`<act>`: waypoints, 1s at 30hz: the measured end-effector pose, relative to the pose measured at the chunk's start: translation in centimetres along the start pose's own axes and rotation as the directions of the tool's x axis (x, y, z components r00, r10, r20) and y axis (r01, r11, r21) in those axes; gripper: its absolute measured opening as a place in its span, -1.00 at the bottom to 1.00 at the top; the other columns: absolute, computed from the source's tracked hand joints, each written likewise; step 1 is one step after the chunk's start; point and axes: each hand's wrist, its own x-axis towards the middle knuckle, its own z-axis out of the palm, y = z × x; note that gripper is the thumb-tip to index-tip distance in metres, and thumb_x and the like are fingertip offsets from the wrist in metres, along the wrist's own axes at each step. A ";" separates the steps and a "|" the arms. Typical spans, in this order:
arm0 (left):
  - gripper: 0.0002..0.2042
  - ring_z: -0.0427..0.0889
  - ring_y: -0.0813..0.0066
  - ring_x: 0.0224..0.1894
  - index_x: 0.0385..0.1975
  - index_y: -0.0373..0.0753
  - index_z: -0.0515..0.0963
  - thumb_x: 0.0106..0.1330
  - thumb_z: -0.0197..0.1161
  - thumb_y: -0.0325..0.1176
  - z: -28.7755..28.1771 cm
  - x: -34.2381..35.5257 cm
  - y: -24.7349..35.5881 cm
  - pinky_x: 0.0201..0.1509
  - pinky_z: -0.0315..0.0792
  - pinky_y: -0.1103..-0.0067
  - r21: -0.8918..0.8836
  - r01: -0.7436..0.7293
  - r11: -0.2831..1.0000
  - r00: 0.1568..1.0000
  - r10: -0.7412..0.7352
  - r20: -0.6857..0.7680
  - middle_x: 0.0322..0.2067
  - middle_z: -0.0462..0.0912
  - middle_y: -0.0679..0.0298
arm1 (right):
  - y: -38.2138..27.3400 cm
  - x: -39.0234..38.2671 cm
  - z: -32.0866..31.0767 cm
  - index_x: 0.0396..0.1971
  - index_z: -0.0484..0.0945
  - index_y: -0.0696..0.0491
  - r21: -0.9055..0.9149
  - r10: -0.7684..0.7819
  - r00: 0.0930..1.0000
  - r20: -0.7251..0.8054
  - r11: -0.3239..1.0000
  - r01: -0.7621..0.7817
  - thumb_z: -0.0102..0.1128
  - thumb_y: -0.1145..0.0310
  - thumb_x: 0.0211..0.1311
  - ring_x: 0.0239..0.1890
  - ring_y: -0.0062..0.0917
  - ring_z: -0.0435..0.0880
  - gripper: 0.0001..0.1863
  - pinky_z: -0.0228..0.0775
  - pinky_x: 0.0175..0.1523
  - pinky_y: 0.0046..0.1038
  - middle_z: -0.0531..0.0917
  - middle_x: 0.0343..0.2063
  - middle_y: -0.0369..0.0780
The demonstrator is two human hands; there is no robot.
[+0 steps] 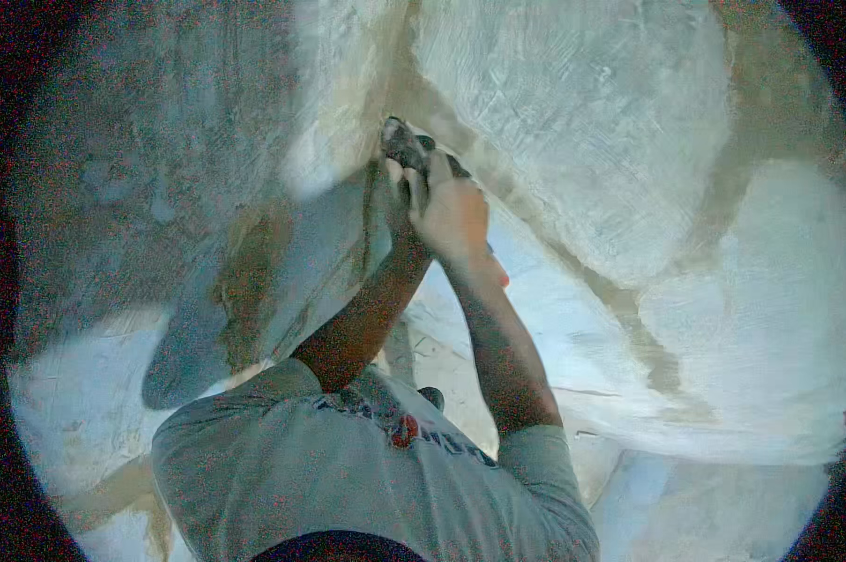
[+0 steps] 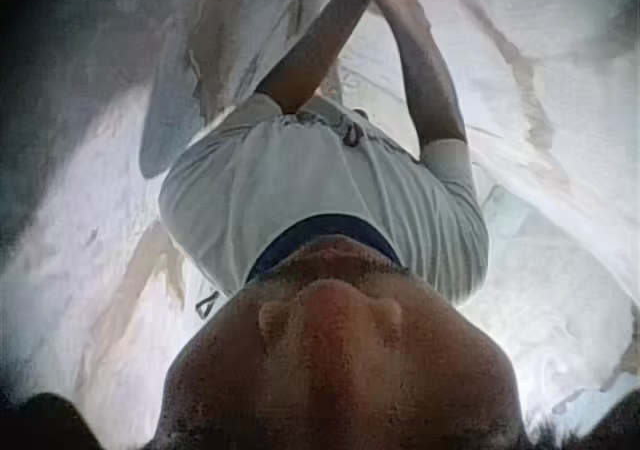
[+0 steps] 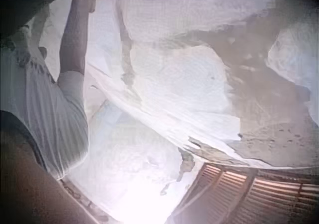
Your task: The person applies plaster to a corner of a wall using a trowel, then smooths it with a smoothing tool.
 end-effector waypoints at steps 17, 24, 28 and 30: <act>-0.45 0.57 0.34 -0.07 0.15 -0.27 0.46 0.57 -0.01 0.16 -1.8 -1.1 -0.8 0.07 0.47 0.36 0.141 0.007 0.990 0.971 0.027 -0.237 -0.02 0.56 0.15 | 0.8 -1.0 0.7 0.21 0.41 0.03 -0.143 0.143 0.983 0.117 0.982 -0.126 0.00 0.03 0.46 -0.27 0.07 0.75 -0.51 0.59 -0.19 0.04 0.73 -0.35 0.07; -0.48 0.56 0.30 0.02 0.19 -0.32 0.45 0.64 -0.10 0.06 -5.7 -1.7 0.6 0.21 0.42 0.36 0.143 0.074 0.987 0.992 -0.058 -0.111 0.03 0.58 0.14 | -0.9 -2.1 1.7 0.22 0.47 -0.04 -0.106 0.224 0.966 0.125 0.972 -0.211 0.05 -0.06 0.43 -0.25 0.09 0.72 -0.48 0.55 -0.18 0.04 0.73 -0.32 0.10; -0.48 0.58 0.39 -0.02 0.11 -0.27 0.51 0.62 -0.09 0.11 -3.4 -2.8 -0.3 0.12 0.47 0.40 0.171 0.039 0.984 0.979 -0.004 -0.202 -0.04 0.61 0.23 | 0.0 -1.9 2.9 0.20 0.48 -0.03 -0.158 0.210 0.975 0.080 0.968 -0.195 0.06 -0.05 0.43 -0.27 0.09 0.72 -0.49 0.53 -0.16 0.05 0.73 -0.28 0.08; -0.53 0.62 0.40 -0.07 0.08 -0.28 0.53 0.64 -0.07 0.04 -3.8 -2.4 1.5 0.05 0.52 0.41 -0.140 0.139 0.980 0.986 -0.150 -0.073 -0.08 0.63 0.22 | 0.5 -2.1 3.0 0.10 0.52 0.02 -0.028 0.146 0.989 0.001 0.989 -0.146 0.12 0.04 0.41 -0.28 0.10 0.71 -0.56 0.53 -0.20 0.01 0.73 -0.30 0.07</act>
